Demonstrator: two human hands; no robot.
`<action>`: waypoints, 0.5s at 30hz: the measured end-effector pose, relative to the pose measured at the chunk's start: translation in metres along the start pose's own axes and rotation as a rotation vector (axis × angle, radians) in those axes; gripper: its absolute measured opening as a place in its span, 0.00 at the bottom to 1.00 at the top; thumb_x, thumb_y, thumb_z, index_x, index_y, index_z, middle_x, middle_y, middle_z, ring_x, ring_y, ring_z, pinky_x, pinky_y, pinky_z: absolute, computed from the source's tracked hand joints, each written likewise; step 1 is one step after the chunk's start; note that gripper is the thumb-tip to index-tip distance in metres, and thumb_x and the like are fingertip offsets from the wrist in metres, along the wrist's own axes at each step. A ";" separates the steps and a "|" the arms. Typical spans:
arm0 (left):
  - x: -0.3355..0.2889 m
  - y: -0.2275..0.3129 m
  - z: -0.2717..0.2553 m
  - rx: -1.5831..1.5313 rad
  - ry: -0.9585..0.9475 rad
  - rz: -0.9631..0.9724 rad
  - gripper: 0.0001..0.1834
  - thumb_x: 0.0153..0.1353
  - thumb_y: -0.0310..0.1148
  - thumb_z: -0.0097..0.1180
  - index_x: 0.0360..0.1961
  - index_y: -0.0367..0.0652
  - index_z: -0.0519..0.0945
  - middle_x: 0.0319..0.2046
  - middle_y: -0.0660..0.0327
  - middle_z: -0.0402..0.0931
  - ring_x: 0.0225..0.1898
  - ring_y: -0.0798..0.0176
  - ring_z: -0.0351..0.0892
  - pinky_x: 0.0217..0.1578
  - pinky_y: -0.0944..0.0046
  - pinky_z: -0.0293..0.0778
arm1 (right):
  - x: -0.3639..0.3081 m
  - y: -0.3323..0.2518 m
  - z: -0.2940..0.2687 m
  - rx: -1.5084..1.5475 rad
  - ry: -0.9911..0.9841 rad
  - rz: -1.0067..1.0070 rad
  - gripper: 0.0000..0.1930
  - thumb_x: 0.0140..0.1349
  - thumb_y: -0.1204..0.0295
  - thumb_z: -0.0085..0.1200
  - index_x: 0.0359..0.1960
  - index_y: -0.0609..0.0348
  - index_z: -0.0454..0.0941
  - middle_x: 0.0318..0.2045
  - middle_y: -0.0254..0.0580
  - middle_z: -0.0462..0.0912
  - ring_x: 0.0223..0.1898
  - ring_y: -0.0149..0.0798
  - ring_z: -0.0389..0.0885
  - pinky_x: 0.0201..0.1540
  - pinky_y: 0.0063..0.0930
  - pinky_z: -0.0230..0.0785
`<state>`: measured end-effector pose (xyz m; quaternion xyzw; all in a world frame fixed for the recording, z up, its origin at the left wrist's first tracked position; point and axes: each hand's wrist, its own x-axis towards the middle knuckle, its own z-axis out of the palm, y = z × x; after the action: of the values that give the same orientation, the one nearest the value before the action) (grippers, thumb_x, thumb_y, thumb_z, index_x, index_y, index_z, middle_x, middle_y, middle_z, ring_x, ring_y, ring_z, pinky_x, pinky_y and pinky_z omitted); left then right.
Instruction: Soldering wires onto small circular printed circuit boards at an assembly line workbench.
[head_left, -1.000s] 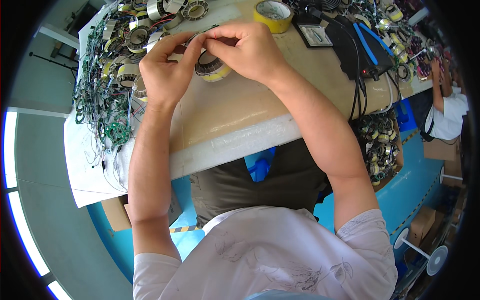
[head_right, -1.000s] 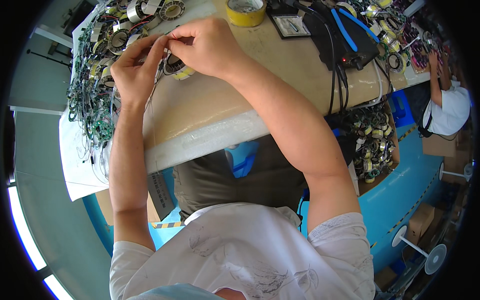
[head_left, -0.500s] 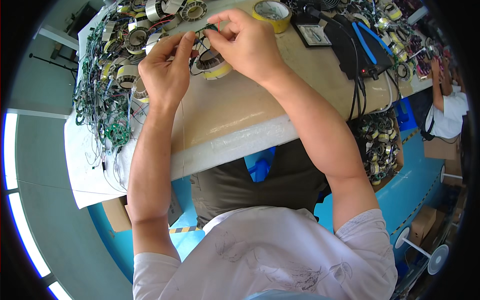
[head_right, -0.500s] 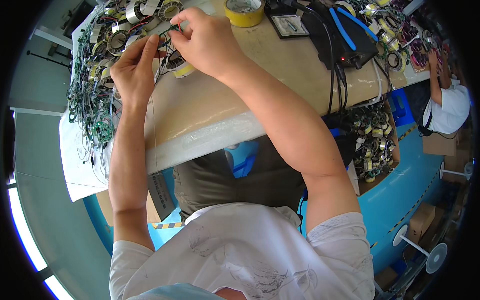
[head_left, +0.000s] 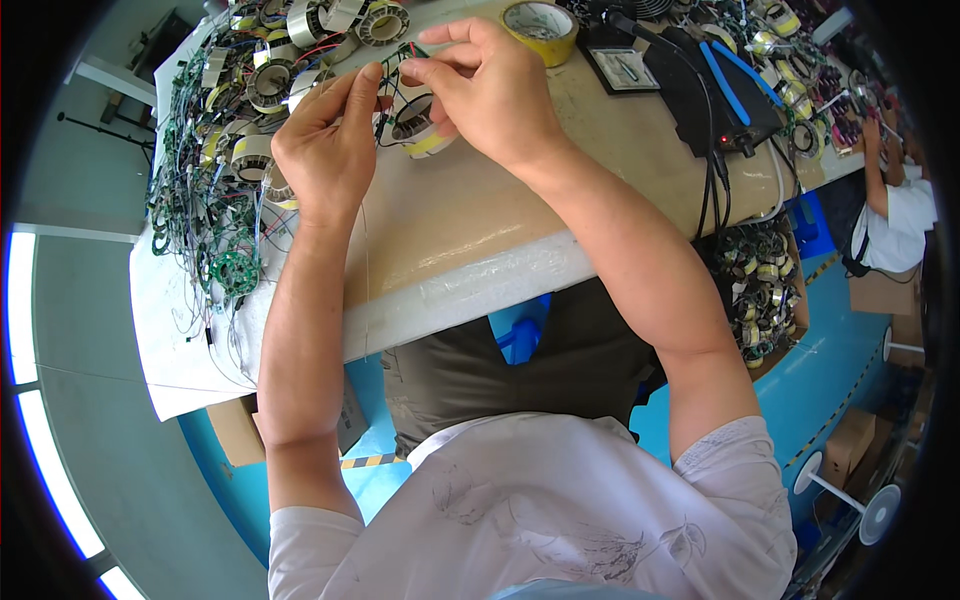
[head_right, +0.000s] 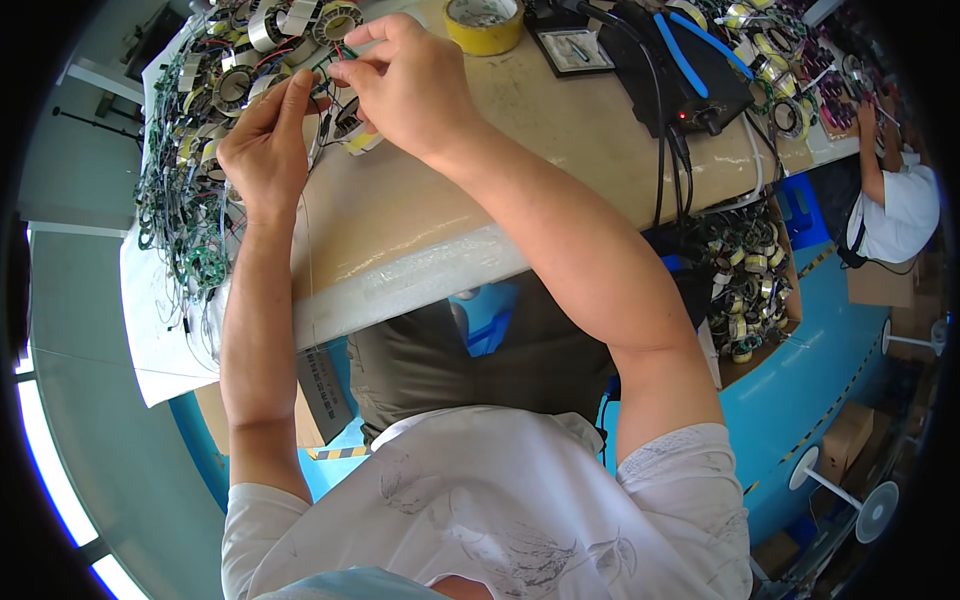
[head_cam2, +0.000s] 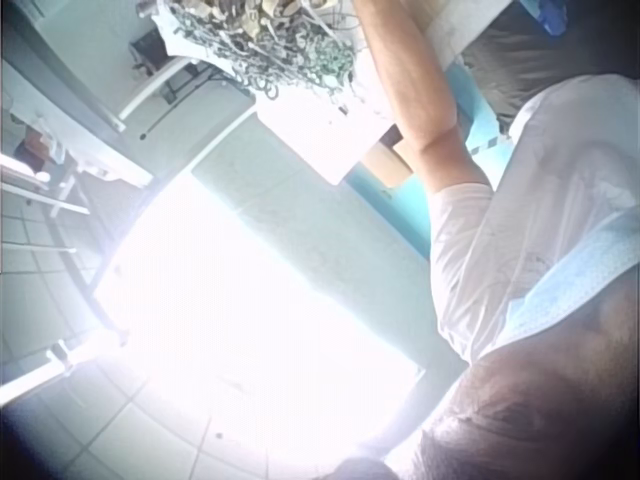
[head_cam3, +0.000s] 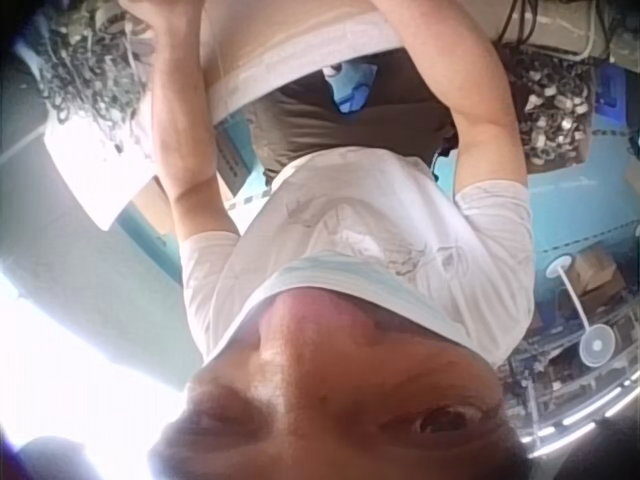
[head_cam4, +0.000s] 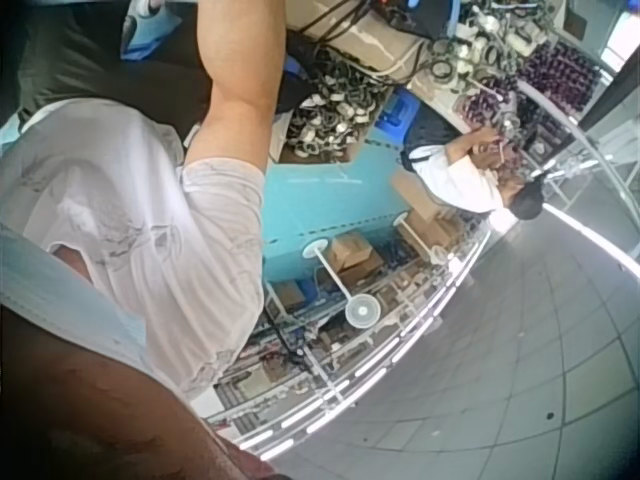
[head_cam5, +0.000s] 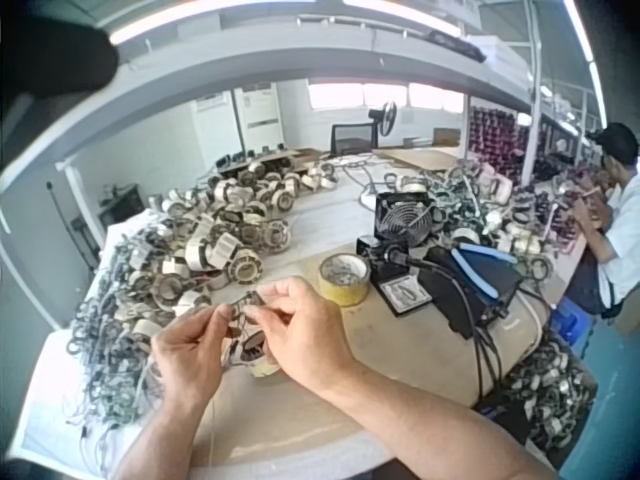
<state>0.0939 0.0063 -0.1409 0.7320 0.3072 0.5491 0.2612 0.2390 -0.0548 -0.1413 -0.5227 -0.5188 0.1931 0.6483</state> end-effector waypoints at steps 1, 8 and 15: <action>0.000 0.001 0.001 -0.001 0.005 -0.002 0.08 0.63 0.28 0.65 0.37 0.33 0.87 0.28 0.60 0.85 0.28 0.73 0.83 0.29 0.74 0.75 | 0.000 -0.001 0.000 0.027 0.000 0.029 0.08 0.65 0.74 0.60 0.40 0.67 0.83 0.28 0.39 0.87 0.18 0.24 0.79 0.19 0.18 0.72; 0.000 -0.002 0.002 0.021 0.016 0.063 0.07 0.63 0.28 0.65 0.36 0.33 0.87 0.27 0.60 0.85 0.27 0.73 0.82 0.29 0.74 0.74 | -0.002 0.001 0.002 0.014 0.007 0.021 0.08 0.63 0.73 0.63 0.37 0.66 0.83 0.24 0.38 0.86 0.17 0.24 0.80 0.17 0.18 0.72; 0.000 0.002 0.003 0.036 0.009 0.079 0.07 0.63 0.27 0.66 0.36 0.33 0.87 0.28 0.60 0.85 0.27 0.73 0.82 0.28 0.74 0.74 | 0.000 0.004 0.001 -0.019 0.011 0.003 0.08 0.62 0.73 0.63 0.37 0.67 0.83 0.24 0.38 0.86 0.18 0.24 0.80 0.17 0.18 0.72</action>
<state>0.0969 0.0045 -0.1402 0.7459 0.2891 0.5564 0.2246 0.2393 -0.0522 -0.1451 -0.5307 -0.5163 0.1862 0.6459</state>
